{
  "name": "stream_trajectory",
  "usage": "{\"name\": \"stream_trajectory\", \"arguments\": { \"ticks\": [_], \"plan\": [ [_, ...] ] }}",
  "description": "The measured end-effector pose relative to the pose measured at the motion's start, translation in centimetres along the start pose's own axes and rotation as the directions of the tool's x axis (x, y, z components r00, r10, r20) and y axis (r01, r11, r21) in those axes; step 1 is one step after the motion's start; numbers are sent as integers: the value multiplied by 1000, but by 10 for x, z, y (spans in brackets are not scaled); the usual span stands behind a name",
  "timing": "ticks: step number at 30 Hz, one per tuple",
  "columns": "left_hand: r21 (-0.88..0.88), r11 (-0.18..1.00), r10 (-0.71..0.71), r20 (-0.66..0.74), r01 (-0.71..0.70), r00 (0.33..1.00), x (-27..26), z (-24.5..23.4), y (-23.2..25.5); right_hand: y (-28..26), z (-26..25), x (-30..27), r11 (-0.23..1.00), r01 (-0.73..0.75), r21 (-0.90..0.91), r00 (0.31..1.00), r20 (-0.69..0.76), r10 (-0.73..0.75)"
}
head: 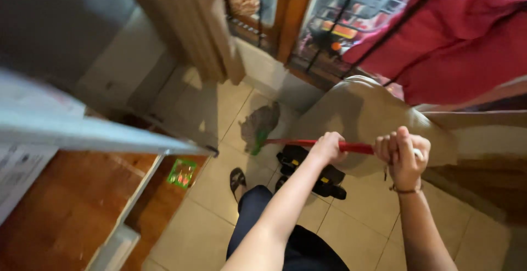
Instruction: Rinsing a mop in a bucket of water and then mopping tiled floors in various rooms of a house.
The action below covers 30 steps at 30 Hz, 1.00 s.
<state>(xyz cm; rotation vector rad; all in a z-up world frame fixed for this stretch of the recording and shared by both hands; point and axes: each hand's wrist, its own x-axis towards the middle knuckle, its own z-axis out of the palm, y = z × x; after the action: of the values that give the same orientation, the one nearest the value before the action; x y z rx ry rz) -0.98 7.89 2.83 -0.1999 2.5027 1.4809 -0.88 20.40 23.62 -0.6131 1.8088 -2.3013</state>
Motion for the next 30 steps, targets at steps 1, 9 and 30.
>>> {"name": "stream_trajectory", "arguments": {
  "ticks": [1, 9, 30],
  "plan": [
    [-8, 1000, -13, -20, 12, 1000, -7, -10, -7, 8, 7, 3, 1000, -7, 4, 1000, 24, 7],
    [-211, 975, -132, -339, 61, 931, -100, -73, -73, 53, 108, 5, 972, -140, 190, 964, 249, 90],
    [-258, 847, -531, -404, 464, 745, -447, -65, -192, 103, 271, -251, 845, -529, 77, 781, 433, 449]
  ]
}}
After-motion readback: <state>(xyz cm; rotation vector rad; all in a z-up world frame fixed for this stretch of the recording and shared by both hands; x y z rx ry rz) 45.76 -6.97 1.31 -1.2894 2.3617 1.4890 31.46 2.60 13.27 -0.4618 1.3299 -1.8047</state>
